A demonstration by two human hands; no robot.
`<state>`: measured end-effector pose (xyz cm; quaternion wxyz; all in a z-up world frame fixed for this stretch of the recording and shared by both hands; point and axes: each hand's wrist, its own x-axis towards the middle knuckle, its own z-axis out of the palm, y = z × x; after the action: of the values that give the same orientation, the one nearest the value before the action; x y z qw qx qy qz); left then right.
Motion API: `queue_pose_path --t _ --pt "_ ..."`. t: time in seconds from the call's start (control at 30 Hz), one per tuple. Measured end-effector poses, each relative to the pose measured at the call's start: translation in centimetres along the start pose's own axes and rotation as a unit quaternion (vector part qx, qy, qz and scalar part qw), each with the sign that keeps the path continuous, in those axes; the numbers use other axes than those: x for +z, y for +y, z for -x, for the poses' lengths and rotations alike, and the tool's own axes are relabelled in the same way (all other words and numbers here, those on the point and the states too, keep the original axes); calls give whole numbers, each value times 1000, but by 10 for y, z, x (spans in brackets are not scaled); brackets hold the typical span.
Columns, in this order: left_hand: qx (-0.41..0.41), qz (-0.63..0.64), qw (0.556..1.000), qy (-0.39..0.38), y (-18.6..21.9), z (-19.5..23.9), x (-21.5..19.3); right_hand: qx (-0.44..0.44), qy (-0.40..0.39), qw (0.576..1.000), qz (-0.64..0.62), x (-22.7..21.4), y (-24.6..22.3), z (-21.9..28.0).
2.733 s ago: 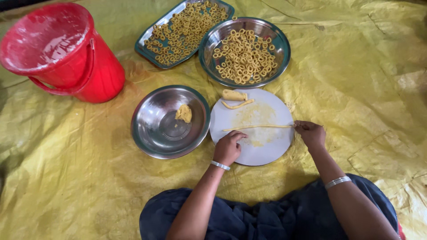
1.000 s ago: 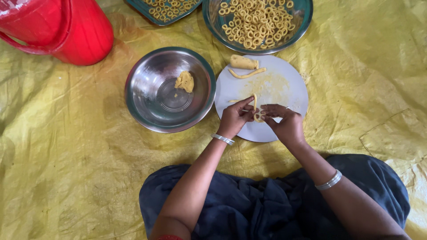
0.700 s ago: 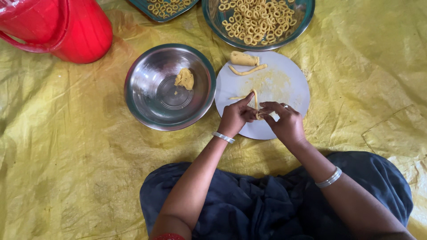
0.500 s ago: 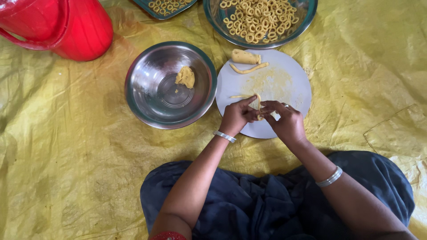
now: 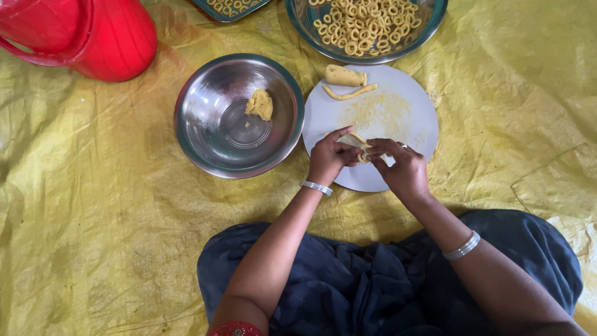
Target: The person sits on a yellow tarp and shapes dough into small ring-shaped snacks by hand. They roll small pieces of dough into thin strips, then join the ends to form rings, placing the finished pieces into metal trays.
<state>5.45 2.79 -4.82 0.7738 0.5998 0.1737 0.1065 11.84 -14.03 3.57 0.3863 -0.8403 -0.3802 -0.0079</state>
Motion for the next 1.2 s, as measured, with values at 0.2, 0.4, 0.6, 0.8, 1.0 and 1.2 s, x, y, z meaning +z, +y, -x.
queue_pose_path --t 0.2,0.4,0.6,0.8,1.0,1.2 --pt "-6 -69 998 8 9 4 4 -74 23 996 54 1 0 3" --pt "2 -135 991 -13 15 8 8 -116 20 988 95 -2 -4 4" --pt "7 -149 988 -51 1 4 1 -43 -35 995 85 -2 2 1" --pt "-159 78 979 -105 -14 -6 -11 34 -147 982 -116 -3 39 -10" --pt "-173 82 975 -117 -24 -5 -10 13 -159 982 -102 2 54 -2" --pt "-161 121 972 -124 -24 -6 -10 -23 -143 988 -48 -2 43 -8"
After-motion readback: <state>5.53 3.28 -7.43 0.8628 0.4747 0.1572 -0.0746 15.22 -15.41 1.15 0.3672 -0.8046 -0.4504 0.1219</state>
